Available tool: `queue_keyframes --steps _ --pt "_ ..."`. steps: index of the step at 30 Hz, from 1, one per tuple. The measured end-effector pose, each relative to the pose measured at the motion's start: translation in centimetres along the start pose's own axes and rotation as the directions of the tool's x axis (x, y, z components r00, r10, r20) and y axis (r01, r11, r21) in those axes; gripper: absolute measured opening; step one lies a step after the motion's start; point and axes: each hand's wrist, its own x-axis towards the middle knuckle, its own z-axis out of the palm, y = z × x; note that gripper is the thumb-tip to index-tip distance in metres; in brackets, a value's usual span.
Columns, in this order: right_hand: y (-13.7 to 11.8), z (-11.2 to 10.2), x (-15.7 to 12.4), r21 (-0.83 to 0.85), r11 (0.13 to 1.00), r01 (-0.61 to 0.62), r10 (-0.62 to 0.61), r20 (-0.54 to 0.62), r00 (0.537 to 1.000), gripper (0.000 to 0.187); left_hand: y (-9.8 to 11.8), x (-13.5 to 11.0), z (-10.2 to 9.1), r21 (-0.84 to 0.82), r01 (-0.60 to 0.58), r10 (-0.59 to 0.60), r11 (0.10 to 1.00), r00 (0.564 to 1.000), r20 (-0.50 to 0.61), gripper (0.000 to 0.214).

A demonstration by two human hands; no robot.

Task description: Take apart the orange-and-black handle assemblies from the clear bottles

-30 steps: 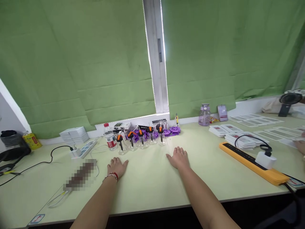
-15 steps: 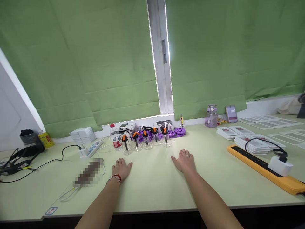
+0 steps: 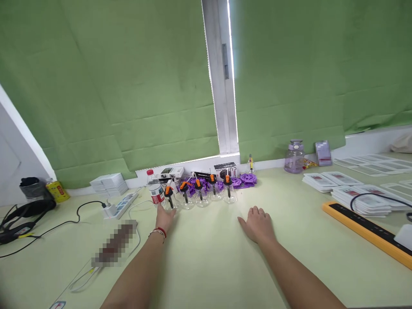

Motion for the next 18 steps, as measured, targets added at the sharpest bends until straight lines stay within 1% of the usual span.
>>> queue_keyframes --steps 3,5,8,10,12,15,17,18 --pt "-0.3 -0.7 0.3 -0.013 1.000 0.027 -0.027 -0.037 0.999 0.054 0.9 1.3 0.3 -0.041 -0.017 0.016 0.999 1.000 -0.026 0.081" --pt "-0.4 -1.0 0.6 -0.025 0.999 0.024 -0.026 -0.058 0.998 0.046 1.4 2.2 0.4 -0.074 -0.017 0.015 0.997 1.000 -0.022 0.074" --pt "-0.5 -1.0 1.0 -0.023 1.000 0.019 -0.021 -0.075 0.997 0.040 1.9 3.1 0.4 -0.133 0.011 -0.011 0.991 1.000 -0.002 0.059" --pt "-0.5 -0.9 1.1 -0.015 1.000 0.015 -0.016 -0.073 0.997 0.039 2.1 3.1 0.2 -0.183 0.046 -0.048 0.982 0.999 -0.003 0.052" --pt "-0.4 -0.8 1.1 -0.014 1.000 0.016 -0.017 -0.082 0.996 0.038 2.1 2.6 -0.2 -0.253 0.092 -0.100 0.963 0.995 -0.018 0.048" --pt "-0.2 -0.8 1.0 -0.006 1.000 0.023 -0.024 -0.105 0.994 0.034 2.2 0.4 -1.1 -0.400 0.156 -0.177 0.903 0.984 -0.016 0.040" --pt "0.0 -1.0 0.9 0.035 0.998 0.059 -0.055 -0.116 0.992 0.030 2.4 -1.6 -1.7 -0.504 0.184 -0.194 0.844 0.980 0.032 0.038" --pt "0.0 -1.1 0.8 0.083 0.992 0.091 -0.080 -0.122 0.989 0.030 2.6 -2.6 -1.9 -0.547 0.198 -0.190 0.813 0.979 0.072 0.037"
